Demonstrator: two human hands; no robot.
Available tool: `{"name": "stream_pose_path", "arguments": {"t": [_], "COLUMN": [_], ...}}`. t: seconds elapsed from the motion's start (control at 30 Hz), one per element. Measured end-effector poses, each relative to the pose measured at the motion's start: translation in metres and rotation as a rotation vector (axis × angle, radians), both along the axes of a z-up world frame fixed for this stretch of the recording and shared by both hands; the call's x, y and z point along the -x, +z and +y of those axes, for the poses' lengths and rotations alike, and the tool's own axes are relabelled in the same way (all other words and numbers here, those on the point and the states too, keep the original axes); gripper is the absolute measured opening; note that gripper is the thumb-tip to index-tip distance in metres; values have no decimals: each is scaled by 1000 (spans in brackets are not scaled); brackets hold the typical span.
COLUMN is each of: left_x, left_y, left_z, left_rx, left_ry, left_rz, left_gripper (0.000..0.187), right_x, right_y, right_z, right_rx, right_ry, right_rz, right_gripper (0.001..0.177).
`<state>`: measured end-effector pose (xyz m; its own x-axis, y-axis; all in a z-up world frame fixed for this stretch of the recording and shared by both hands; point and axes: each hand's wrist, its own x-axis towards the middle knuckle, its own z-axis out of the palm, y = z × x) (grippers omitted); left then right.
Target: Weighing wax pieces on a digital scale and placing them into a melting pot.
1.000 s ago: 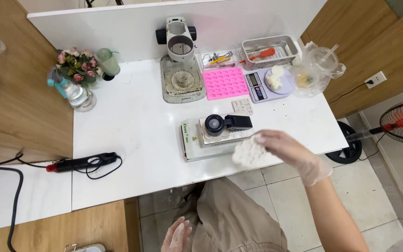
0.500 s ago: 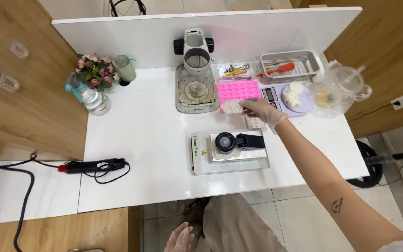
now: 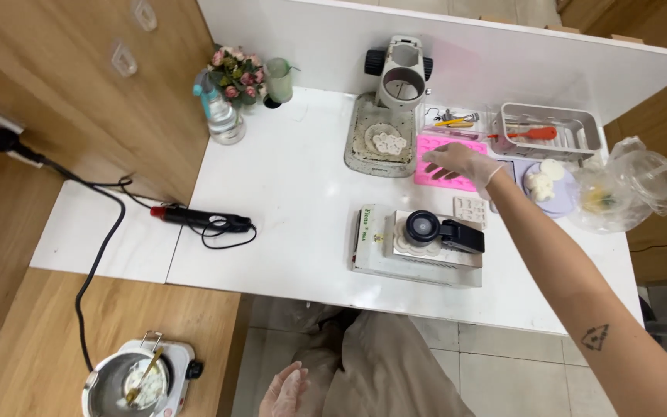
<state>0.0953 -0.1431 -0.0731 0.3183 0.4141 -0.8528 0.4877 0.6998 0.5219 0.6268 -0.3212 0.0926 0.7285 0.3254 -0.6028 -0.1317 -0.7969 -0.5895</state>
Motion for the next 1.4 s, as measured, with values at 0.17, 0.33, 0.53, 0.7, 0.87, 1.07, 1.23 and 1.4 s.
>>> {"name": "stream_pose_path", "arguments": {"t": [0.17,0.33,0.53,0.7,0.87,1.07,1.23,1.4], "left_x": [4,34,79,124,153,161,159,159], "left_y": [59,77,115,135,142,118,72,53], "left_z": [12,17,34,58,82,105,119,121], "left_rx": [-95,-331,-1032,-1225,-1235,-982,-987,-1039], "left_ry": [120,465,460,517,473,489,551,613], "left_rz": [-71,-126,195,402,529,359,312,277], "left_gripper": [31,29,25,38,69,70,68,62], "right_x": [33,164,291,366,415,414,442,465], "right_y": [64,165,125,-2,-45,-110,-91,-61], "right_z": [13,88,173,241,294,341,353,344], "right_rx": [78,-86,-47,-276,-404,-263,-482,-588], "right_ry": [269,247,647,790,441,519,524,513], "right_rz": [-168,-170,134,157,166,-111,-133,88], "right_gripper": [53,54,57,88,61,33,31,24]}}
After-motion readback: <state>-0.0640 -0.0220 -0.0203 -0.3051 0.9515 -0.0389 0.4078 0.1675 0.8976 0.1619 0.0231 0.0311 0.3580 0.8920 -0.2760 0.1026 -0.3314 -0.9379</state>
